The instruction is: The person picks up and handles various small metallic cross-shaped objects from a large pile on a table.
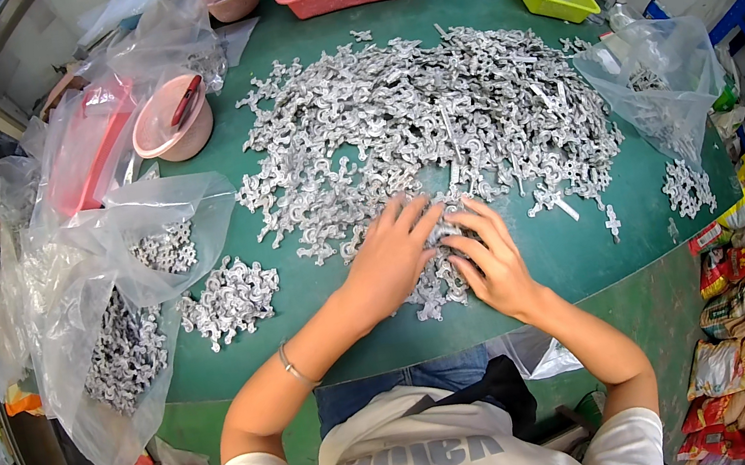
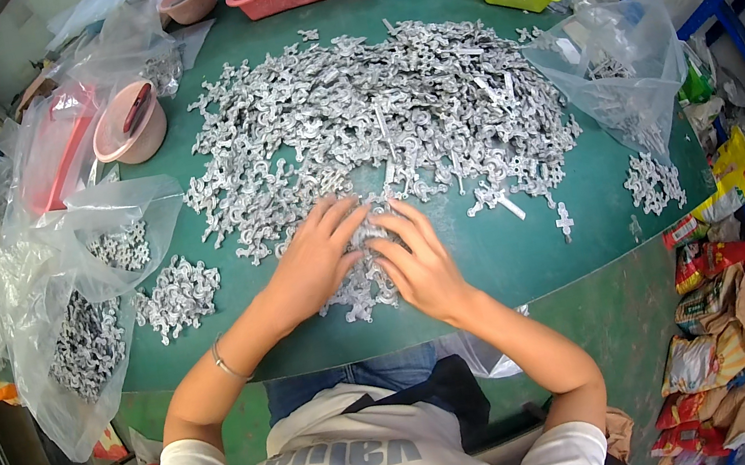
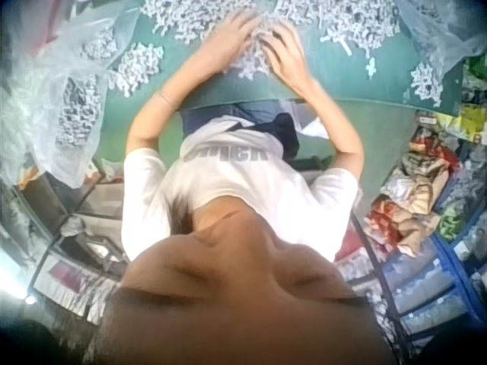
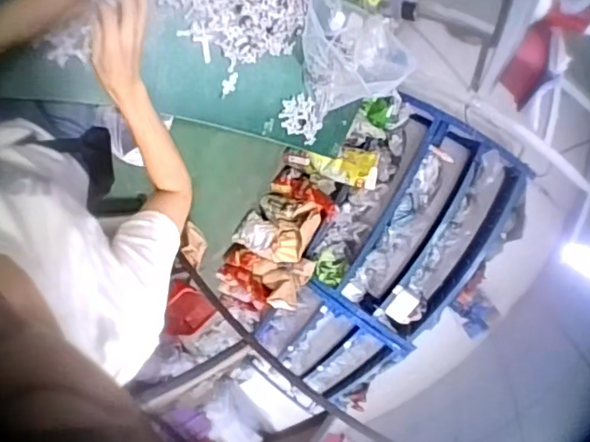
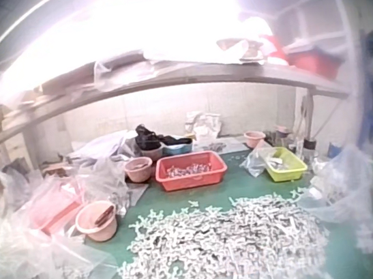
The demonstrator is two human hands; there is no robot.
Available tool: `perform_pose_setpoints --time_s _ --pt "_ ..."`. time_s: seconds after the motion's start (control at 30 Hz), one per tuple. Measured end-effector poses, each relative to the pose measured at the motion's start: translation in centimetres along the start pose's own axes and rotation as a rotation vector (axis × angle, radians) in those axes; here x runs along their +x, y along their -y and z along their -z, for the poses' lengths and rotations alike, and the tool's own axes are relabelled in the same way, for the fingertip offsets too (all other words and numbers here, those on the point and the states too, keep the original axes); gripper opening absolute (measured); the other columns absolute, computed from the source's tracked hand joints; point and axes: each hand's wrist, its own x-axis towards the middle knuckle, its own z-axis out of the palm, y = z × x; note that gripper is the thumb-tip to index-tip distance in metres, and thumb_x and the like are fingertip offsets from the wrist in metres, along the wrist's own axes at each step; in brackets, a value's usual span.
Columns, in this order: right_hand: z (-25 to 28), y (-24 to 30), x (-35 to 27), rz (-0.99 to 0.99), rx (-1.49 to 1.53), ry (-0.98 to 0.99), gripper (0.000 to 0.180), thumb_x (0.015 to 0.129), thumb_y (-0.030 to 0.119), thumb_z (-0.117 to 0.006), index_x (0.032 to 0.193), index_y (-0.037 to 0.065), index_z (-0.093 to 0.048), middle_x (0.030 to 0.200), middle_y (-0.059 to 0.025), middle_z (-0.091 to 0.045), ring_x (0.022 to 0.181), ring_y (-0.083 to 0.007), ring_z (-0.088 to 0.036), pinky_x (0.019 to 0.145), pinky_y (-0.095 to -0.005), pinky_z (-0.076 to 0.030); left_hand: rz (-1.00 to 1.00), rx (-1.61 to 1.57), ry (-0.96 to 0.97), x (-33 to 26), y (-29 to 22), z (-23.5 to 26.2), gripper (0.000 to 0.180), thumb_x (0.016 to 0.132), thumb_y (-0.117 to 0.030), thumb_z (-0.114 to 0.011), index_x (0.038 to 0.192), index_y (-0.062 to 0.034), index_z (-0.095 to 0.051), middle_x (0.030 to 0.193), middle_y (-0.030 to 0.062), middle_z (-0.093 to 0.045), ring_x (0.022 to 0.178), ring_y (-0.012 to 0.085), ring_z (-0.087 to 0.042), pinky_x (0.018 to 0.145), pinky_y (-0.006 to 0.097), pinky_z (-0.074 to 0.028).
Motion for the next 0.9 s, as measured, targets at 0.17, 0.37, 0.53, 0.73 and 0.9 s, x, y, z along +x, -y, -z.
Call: perform_pose_setpoints --time_s 0.17,0.37,0.53,0.73,0.9 --pt "1.1 -0.2 -1.2 -0.128 0.072 -0.143 0.021 0.067 -0.007 -0.060 0.087 -0.001 -0.059 0.087 -0.0128 -0.055 0.092 -0.0309 -0.051 0.078 -0.0362 -0.043 -0.033 0.077 0.085 -3.3 -0.5 0.9 0.041 0.075 -0.003 -0.056 0.115 -0.0049 -0.047 0.124 0.0152 -0.040 0.110 0.0352 -0.039 0.091 0.042 -0.036" --pt "2.2 -0.3 -1.6 -0.354 0.160 -0.173 0.014 0.070 -0.009 -0.059 0.083 -0.002 -0.061 0.082 -0.0112 -0.055 0.071 -0.0202 -0.056 0.062 -0.0270 -0.045 0.059 0.066 -0.046 -5.3 -2.0 1.5 0.039 0.074 -0.001 -0.056 0.111 -0.0040 -0.049 0.121 0.0155 -0.041 0.112 0.0346 -0.039 0.092 0.042 -0.034" --pt "2.4 -0.5 -2.1 -0.498 0.238 -0.229 0.014 0.068 -0.009 -0.059 0.081 -0.003 -0.061 0.085 -0.0108 -0.056 0.071 -0.0190 -0.056 0.066 -0.0259 -0.044 0.137 -0.053 -0.165 -6.4 -3.2 1.5 0.038 0.073 -0.002 -0.060 0.109 -0.0042 -0.051 0.120 0.0156 -0.042 0.113 0.0346 -0.039 0.093 0.041 -0.033" --pt "3.3 -1.1 -1.4 -0.155 -0.098 -0.218 0.010 0.070 -0.007 -0.060 0.078 -0.002 -0.062 0.068 -0.0066 -0.058 0.068 -0.0141 -0.055 0.058 -0.0268 -0.044 0.167 -0.101 -0.200 -7.3 -3.9 1.7 0.038 0.072 -0.002 -0.062 0.109 -0.0045 -0.052 0.120 0.0150 -0.043 0.113 0.0338 -0.039 0.093 0.040 -0.034" --pt "3.6 -0.6 -1.7 -0.556 0.315 -0.561 0.007 0.078 0.000 -0.058 0.083 -0.004 -0.060 0.074 -0.0069 -0.059 0.059 -0.0103 -0.052 0.052 -0.0222 -0.042 0.185 -0.176 -0.207 -7.9 -4.3 1.9 0.039 0.072 -0.001 -0.062 0.109 -0.0042 -0.051 0.119 0.0149 -0.044 0.110 0.0336 -0.042 0.091 0.039 -0.036"
